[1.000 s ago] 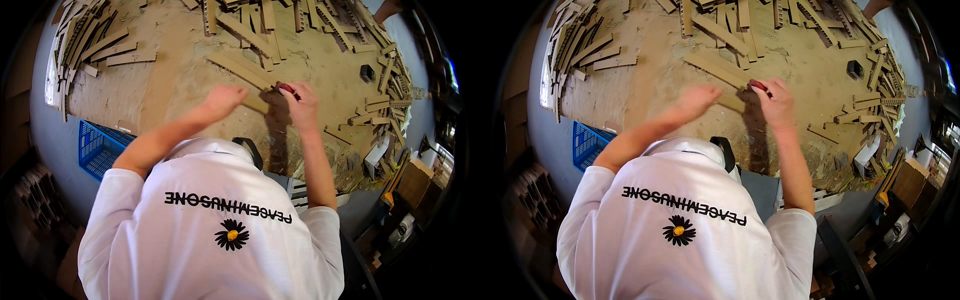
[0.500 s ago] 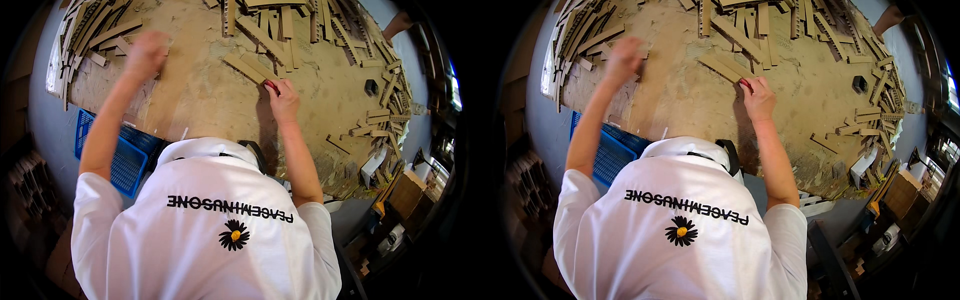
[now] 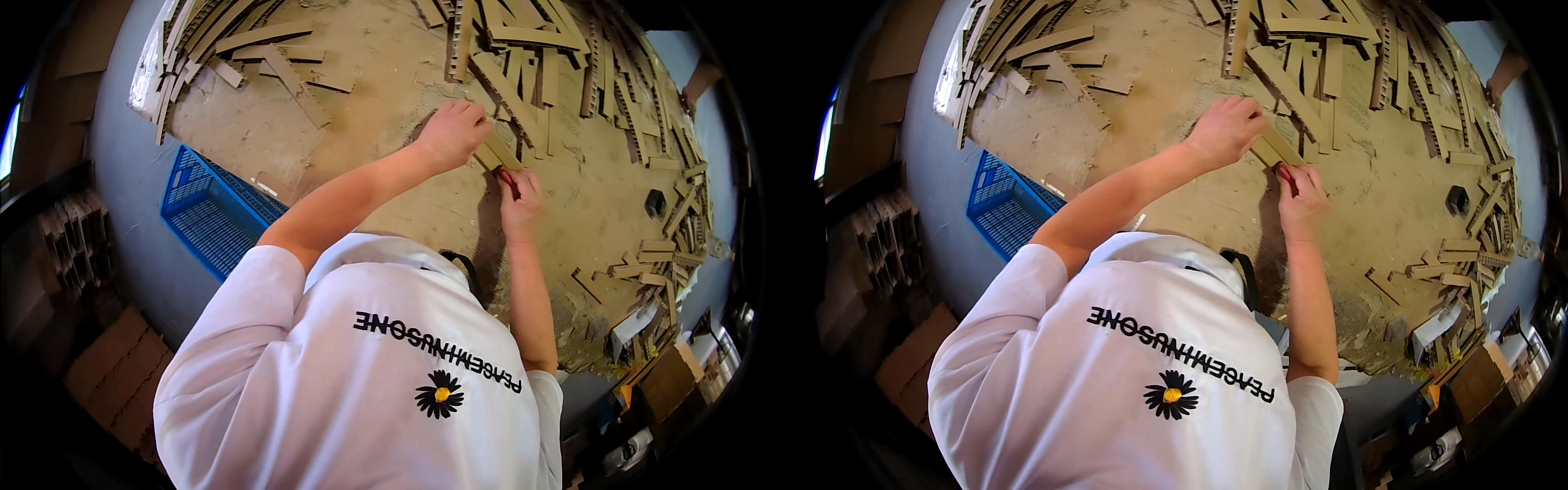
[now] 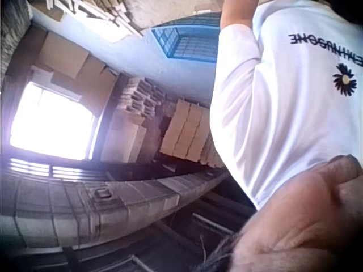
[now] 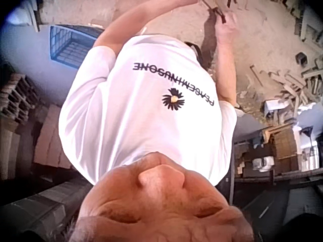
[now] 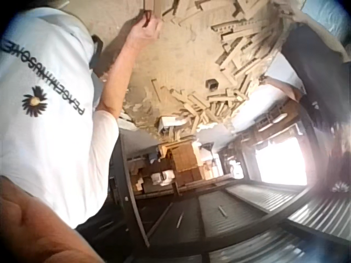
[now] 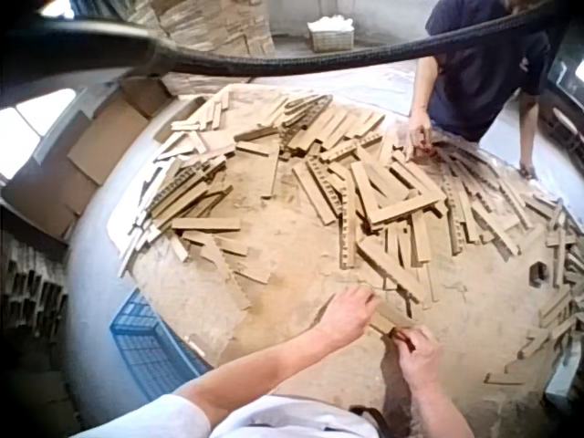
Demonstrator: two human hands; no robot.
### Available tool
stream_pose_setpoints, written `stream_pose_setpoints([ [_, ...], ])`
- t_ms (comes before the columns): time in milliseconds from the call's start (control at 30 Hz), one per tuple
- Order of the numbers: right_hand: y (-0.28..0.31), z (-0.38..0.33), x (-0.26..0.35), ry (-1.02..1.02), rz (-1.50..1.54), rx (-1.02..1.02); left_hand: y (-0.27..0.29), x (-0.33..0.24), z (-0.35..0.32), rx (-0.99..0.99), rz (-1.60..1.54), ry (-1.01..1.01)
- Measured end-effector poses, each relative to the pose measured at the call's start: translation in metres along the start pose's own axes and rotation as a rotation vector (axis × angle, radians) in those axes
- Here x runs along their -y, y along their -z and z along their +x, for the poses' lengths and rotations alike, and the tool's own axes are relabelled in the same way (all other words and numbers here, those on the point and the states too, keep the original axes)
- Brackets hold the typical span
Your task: The person repeatedly picks up small wooden pieces from a large pile on a workbench and smooths their edges with a red sanding block. The person handles the pieces one at a time, rubbing the block along the edges and then placing them back on the table.
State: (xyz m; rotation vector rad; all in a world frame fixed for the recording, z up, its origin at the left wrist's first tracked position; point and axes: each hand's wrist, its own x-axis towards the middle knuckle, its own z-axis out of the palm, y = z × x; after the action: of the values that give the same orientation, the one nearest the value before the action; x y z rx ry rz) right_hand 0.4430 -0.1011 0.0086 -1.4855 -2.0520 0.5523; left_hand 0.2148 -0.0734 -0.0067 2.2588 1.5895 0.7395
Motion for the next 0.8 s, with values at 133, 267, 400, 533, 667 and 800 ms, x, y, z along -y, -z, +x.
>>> stream_pose_setpoints([
  [133, 0.000, 0.002, 0.004, 0.008, -0.015, 0.015, -0.005, 0.007, 0.005, 0.032, 0.019, 0.083],
  [267, 0.005, 0.003, 0.014, 0.021, -0.070, -0.008, 0.002, 0.003, 0.002, 0.009, -0.084, 0.199],
  [400, 0.001, 0.002, 0.003, -0.004, 0.011, -0.010, -0.001, 0.012, -0.016, 0.043, -0.085, 0.175],
  [533, 0.012, 0.004, 0.007, -0.060, 0.063, -0.059, 0.009, 0.019, -0.015, 0.067, -0.102, 0.003],
  [667, 0.037, 0.001, 0.007, -0.196, 0.092, -0.284, 0.017, 0.030, -0.016, 0.140, -0.114, -0.087],
  [800, 0.051, -0.017, -0.022, -0.227, 0.031, -0.246, 0.034, 0.061, -0.028, 0.296, -0.219, -0.170],
])
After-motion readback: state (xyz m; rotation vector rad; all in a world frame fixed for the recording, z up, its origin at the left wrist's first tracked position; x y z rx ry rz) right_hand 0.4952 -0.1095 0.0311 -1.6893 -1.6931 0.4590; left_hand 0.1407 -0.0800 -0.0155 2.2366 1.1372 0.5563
